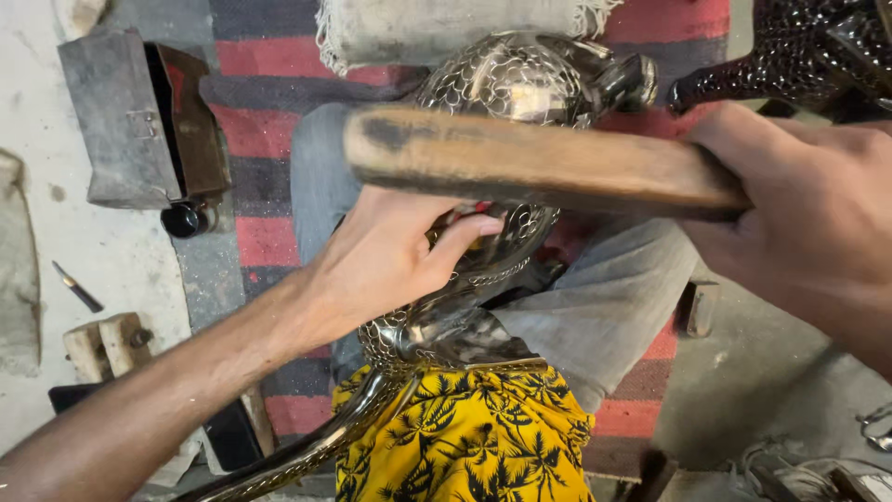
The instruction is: The person sits on the floor with a silver metal elephant sculpture on their lap and hammers a chisel against its surface using a wooden mallet, working the chisel across different spots on the elephant's body and trunk to shape and decorate the metal.
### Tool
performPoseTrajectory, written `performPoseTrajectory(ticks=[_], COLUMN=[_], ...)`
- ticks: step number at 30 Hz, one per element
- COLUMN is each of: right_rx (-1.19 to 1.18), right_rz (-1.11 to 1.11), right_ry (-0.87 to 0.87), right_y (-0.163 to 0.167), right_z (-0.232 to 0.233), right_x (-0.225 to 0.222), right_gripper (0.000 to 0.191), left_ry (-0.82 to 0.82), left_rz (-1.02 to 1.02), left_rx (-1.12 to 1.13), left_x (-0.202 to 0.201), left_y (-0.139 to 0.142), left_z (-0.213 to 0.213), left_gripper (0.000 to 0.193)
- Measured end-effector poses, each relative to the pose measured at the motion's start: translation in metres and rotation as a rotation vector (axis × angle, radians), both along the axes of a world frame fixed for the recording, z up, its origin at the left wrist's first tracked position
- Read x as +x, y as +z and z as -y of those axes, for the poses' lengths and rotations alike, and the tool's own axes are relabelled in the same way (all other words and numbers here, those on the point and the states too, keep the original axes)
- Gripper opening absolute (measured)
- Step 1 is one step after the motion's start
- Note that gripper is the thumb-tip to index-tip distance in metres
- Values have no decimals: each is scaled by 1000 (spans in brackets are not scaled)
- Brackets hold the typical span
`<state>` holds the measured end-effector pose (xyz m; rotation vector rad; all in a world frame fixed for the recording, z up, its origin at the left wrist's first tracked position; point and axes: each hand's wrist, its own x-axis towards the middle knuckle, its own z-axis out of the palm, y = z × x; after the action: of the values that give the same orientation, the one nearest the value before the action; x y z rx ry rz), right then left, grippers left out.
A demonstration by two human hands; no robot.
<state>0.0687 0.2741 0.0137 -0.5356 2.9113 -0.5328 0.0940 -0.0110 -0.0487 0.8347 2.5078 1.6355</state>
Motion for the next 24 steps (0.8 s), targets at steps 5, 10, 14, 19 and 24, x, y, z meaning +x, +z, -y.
performPoseTrajectory(ticks=[5, 10, 14, 19, 24], right_rx=[-101, -336, -142, -254, -560], right_rz=[123, 42, -125, -119, -184], right_ry=[-123, -251, -249, -481, -609], right_y=[-10, -57, -86, -124, -155], right_z=[-9, -23, -24, -5, 12], right_x=[25, 65, 96, 133, 163], right_gripper=[16, 23, 26, 30, 15], left_ry=[-176, -332, -468, -587, -754], left_rz=[111, 134, 113, 193, 137], left_rx=[-128, -99, -174, -299, -333], left_x=[-13, -26, -39, -51, -58], left_y=[0, 4, 10, 17, 21], left_z=[7, 7, 5, -3, -18], left_gripper=[27, 41, 42, 40, 55])
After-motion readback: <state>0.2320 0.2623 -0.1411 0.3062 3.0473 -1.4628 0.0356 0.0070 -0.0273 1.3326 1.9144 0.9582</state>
